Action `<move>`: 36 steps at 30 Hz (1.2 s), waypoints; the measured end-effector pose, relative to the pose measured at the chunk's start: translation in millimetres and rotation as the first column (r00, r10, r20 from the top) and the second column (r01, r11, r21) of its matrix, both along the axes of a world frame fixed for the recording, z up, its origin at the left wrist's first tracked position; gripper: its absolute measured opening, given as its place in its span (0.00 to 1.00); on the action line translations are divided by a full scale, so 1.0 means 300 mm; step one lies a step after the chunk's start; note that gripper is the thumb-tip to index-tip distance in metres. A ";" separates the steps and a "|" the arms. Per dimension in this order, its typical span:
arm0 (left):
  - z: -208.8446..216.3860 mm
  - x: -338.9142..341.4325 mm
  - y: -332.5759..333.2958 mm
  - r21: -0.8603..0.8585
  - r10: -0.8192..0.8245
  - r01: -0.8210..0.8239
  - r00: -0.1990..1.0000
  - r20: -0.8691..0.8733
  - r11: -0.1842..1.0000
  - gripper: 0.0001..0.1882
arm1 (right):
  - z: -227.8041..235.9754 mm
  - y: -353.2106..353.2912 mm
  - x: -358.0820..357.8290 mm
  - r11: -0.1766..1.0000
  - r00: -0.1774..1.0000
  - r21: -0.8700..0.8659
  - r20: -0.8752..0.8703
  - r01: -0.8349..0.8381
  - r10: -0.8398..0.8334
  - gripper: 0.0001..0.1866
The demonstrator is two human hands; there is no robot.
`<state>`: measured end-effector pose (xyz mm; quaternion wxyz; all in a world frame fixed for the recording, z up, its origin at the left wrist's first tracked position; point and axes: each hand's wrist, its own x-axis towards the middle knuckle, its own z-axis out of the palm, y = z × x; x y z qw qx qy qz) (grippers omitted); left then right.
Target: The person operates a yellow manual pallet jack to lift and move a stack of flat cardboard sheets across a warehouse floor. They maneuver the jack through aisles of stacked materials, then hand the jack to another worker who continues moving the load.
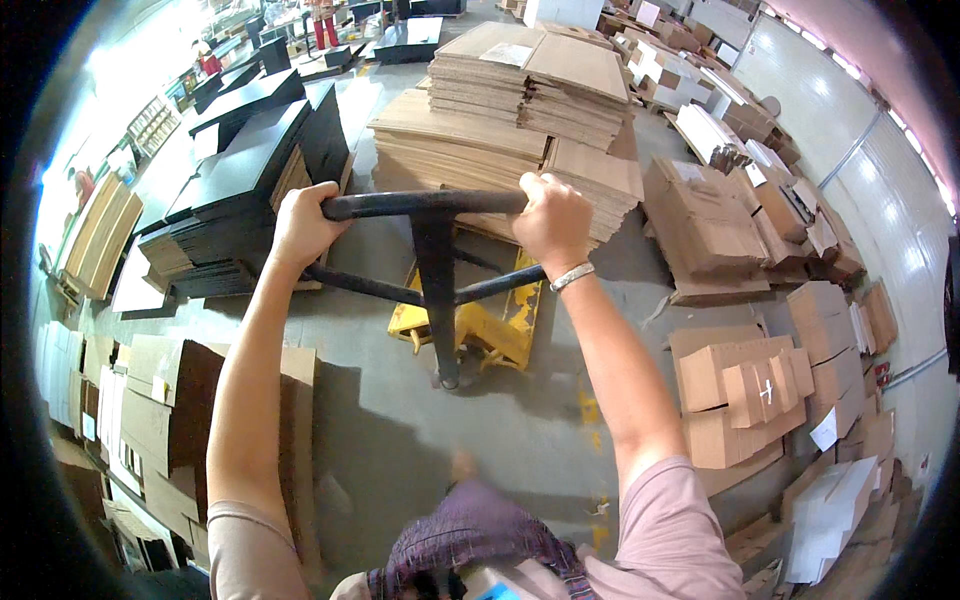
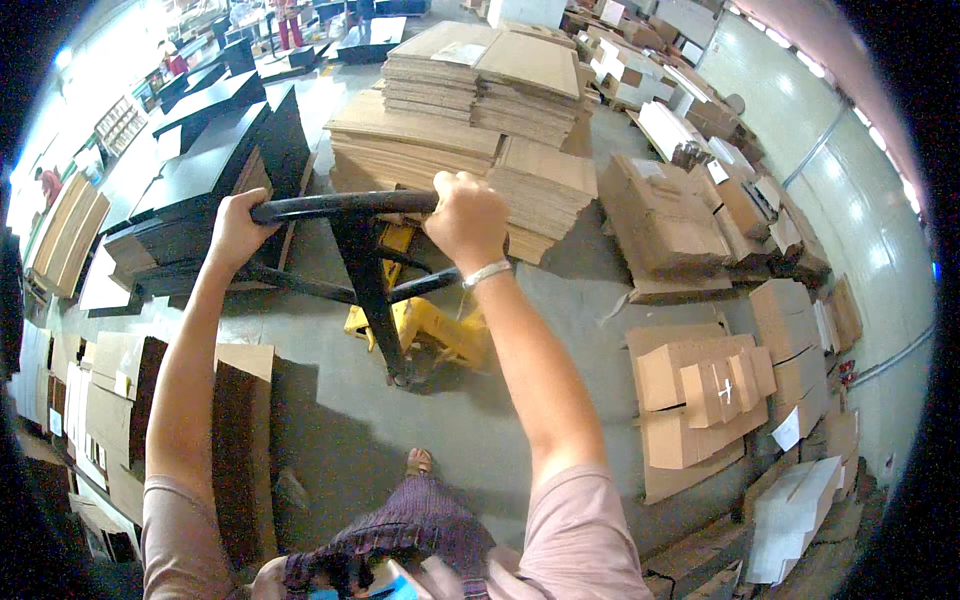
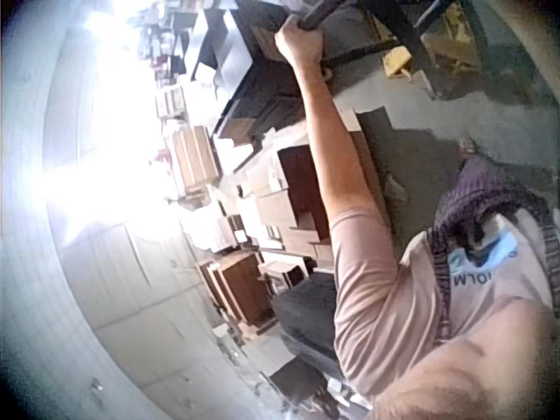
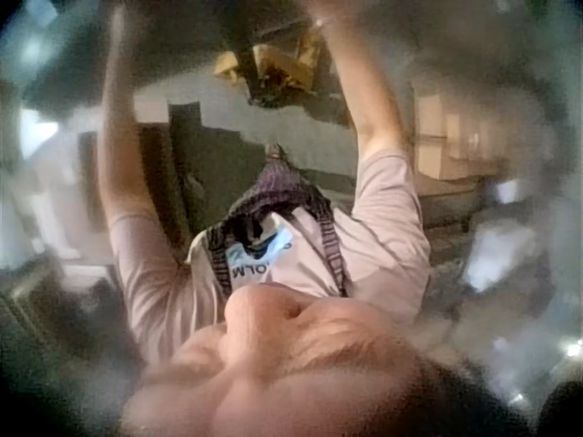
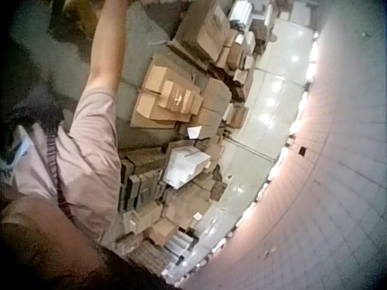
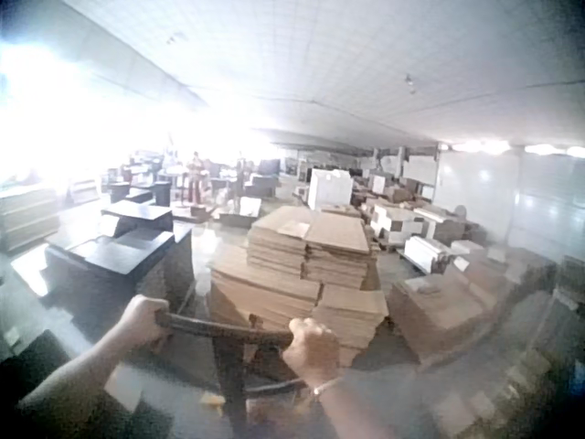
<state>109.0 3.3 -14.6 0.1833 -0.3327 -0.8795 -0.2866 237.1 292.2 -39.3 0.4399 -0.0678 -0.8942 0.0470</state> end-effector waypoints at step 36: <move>-0.116 -1.059 0.116 -0.030 -0.347 0.346 0.934 -0.089 0.938 0.13 | -0.075 -0.140 -0.687 0.929 0.927 0.020 -0.072 0.370 -0.368 0.08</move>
